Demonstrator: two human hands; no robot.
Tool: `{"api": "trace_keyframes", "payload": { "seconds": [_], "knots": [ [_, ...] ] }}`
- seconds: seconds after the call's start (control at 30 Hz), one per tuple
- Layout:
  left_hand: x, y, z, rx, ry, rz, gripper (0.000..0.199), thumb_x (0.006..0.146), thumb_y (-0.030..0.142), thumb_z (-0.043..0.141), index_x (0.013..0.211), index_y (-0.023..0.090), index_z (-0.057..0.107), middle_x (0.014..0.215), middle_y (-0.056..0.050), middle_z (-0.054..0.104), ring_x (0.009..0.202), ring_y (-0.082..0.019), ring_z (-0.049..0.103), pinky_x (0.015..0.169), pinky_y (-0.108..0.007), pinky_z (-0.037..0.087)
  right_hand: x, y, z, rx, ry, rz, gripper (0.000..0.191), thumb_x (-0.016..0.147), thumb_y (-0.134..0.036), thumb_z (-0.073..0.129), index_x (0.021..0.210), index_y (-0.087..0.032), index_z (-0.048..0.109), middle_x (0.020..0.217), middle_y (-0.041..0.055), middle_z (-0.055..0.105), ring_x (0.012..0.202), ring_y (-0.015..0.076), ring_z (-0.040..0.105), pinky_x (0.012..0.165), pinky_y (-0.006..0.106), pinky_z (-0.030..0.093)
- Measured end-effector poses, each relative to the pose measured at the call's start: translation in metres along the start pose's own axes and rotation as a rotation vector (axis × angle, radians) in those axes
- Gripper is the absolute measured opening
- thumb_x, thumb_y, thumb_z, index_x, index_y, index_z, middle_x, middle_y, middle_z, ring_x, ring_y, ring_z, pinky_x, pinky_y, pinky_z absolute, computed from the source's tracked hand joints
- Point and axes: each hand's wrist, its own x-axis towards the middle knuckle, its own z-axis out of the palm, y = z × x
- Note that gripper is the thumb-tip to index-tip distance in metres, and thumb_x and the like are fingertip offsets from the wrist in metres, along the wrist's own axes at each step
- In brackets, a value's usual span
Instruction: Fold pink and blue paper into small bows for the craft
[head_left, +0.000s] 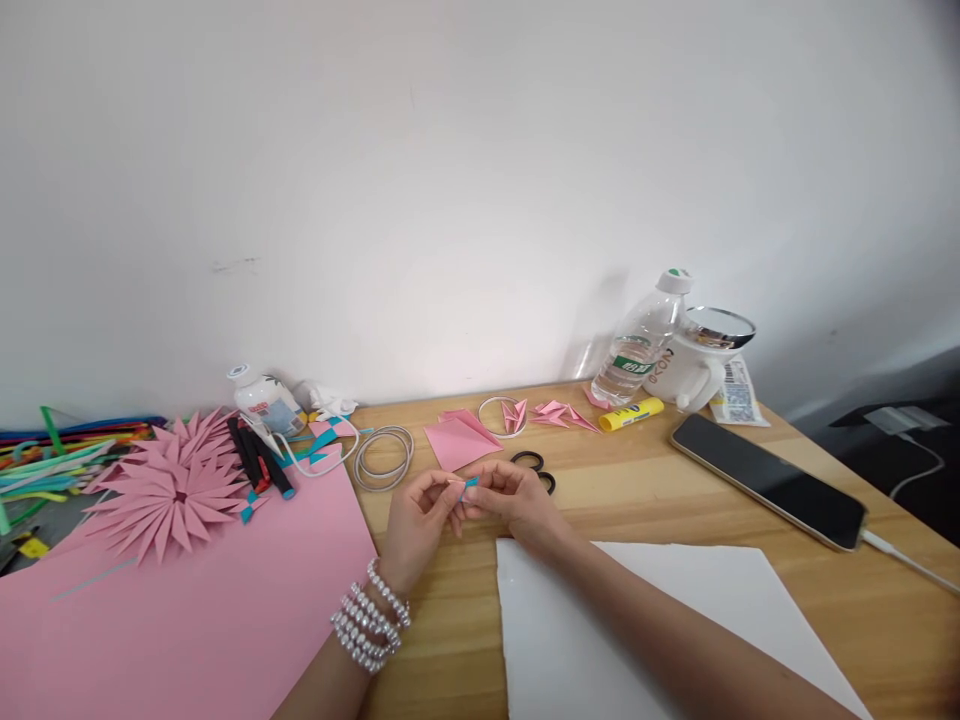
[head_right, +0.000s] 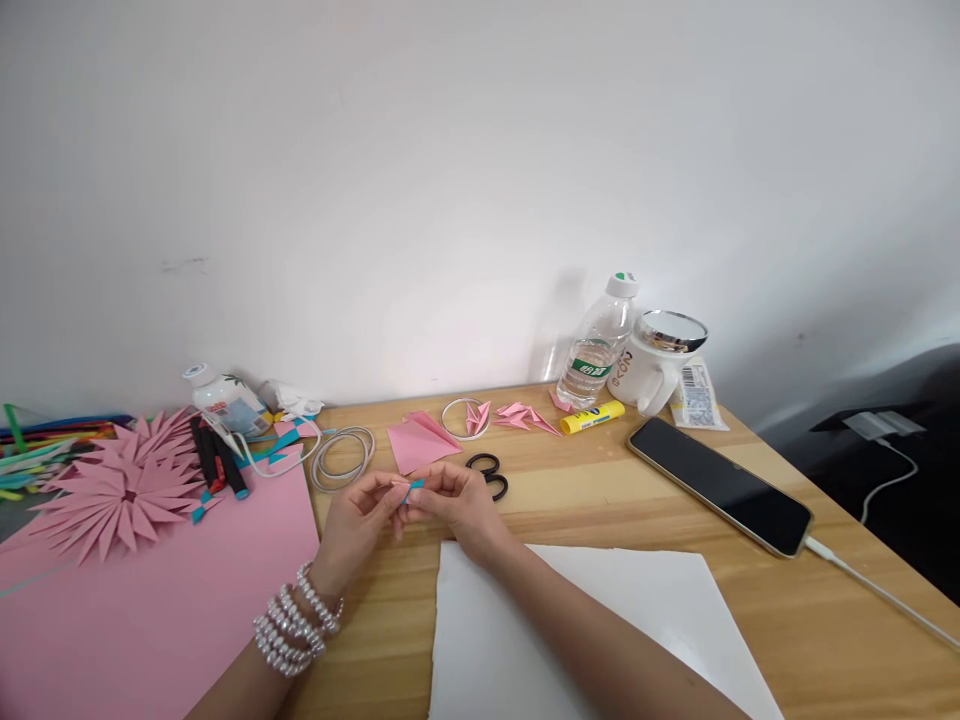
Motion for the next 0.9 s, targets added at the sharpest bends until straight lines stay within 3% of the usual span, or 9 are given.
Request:
{"api": "trace_keyframes", "payload": {
  "seconds": [0.1,0.2,0.3,0.37,0.47,0.53,0.63,0.73,0.9],
  "knots": [
    [0.002,-0.003,-0.002,-0.074,0.022,-0.049,0.021,0.073,0.033,0.057,0.071,0.012,0.058,0.053,0.001,0.056,0.041,-0.008,0.049,0.04,-0.019,0.04,0.001,0.0,0.0,0.009,-0.014,0.036,0.023,0.061,-0.032,0.07,0.073,-0.013,0.063,0.067,0.001,0.063,0.064,0.0132,0.061,0.066,0.029,0.05],
    [0.003,-0.005,-0.003,-0.111,0.008,-0.124,0.027,0.075,0.037,0.054,0.067,0.012,0.057,0.05,0.0,0.056,0.039,-0.007,0.046,0.037,-0.018,0.037,0.001,0.001,0.0,-0.04,0.028,0.02,0.027,0.06,-0.032,0.071,0.079,-0.015,0.062,0.065,0.0001,0.063,0.058,0.0114,0.059,0.06,0.026,0.049],
    [0.001,-0.005,-0.003,-0.018,0.006,-0.129,0.029,0.076,0.039,0.051,0.063,0.013,0.055,0.047,0.001,0.054,0.035,-0.007,0.041,0.033,-0.017,0.032,-0.001,0.003,0.002,-0.139,0.043,-0.011,0.025,0.061,-0.031,0.07,0.076,-0.013,0.061,0.063,0.0005,0.063,0.055,0.0105,0.057,0.057,0.024,0.047],
    [-0.001,-0.005,-0.002,0.154,0.046,0.005,0.026,0.076,0.035,0.052,0.063,0.014,0.056,0.05,0.001,0.054,0.039,-0.008,0.044,0.037,-0.019,0.035,-0.003,0.004,0.004,-0.244,0.067,-0.052,0.019,0.062,-0.029,0.067,0.068,-0.013,0.059,0.06,0.0008,0.062,0.055,0.0111,0.057,0.056,0.024,0.046],
    [-0.004,-0.004,-0.001,0.419,0.102,0.34,0.019,0.077,0.026,0.051,0.063,0.016,0.058,0.063,-0.002,0.058,0.059,-0.013,0.054,0.054,-0.023,0.043,-0.007,0.006,0.008,-0.444,0.169,-0.186,0.013,0.064,-0.026,0.063,0.06,-0.015,0.057,0.059,0.0008,0.06,0.056,0.012,0.055,0.056,0.024,0.045],
    [-0.005,-0.004,0.0,0.491,0.108,0.441,0.017,0.077,0.023,0.05,0.064,0.017,0.058,0.066,-0.003,0.059,0.065,-0.014,0.055,0.061,-0.024,0.044,-0.009,0.007,0.009,-0.515,0.213,-0.254,0.012,0.065,-0.025,0.062,0.058,-0.016,0.057,0.06,0.0013,0.06,0.057,0.0126,0.054,0.056,0.025,0.044],
    [-0.005,-0.004,0.002,0.459,0.12,0.309,0.017,0.077,0.025,0.051,0.063,0.017,0.057,0.058,0.0,0.057,0.055,-0.012,0.053,0.053,-0.022,0.043,-0.008,0.007,0.009,-0.408,0.173,-0.185,0.015,0.064,-0.027,0.063,0.058,-0.015,0.056,0.058,0.0011,0.06,0.054,0.0119,0.054,0.053,0.024,0.043],
    [-0.003,-0.003,0.003,0.275,0.111,0.108,0.017,0.073,0.031,0.056,0.067,0.016,0.056,0.052,0.002,0.055,0.045,-0.01,0.05,0.042,-0.019,0.04,-0.004,0.007,0.008,-0.237,0.132,-0.092,0.02,0.062,-0.031,0.067,0.061,-0.015,0.056,0.056,0.0005,0.061,0.052,0.0116,0.055,0.054,0.025,0.044],
    [0.0,0.001,0.005,-0.032,0.017,-0.032,0.028,0.075,0.041,0.05,0.076,0.014,0.055,0.06,-0.001,0.059,0.047,-0.011,0.055,0.045,-0.024,0.047,0.001,0.008,0.006,-0.119,0.238,-0.114,0.025,0.059,-0.036,0.07,0.066,-0.014,0.059,0.062,0.0015,0.062,0.056,0.0123,0.057,0.059,0.026,0.046]
  ]
}}
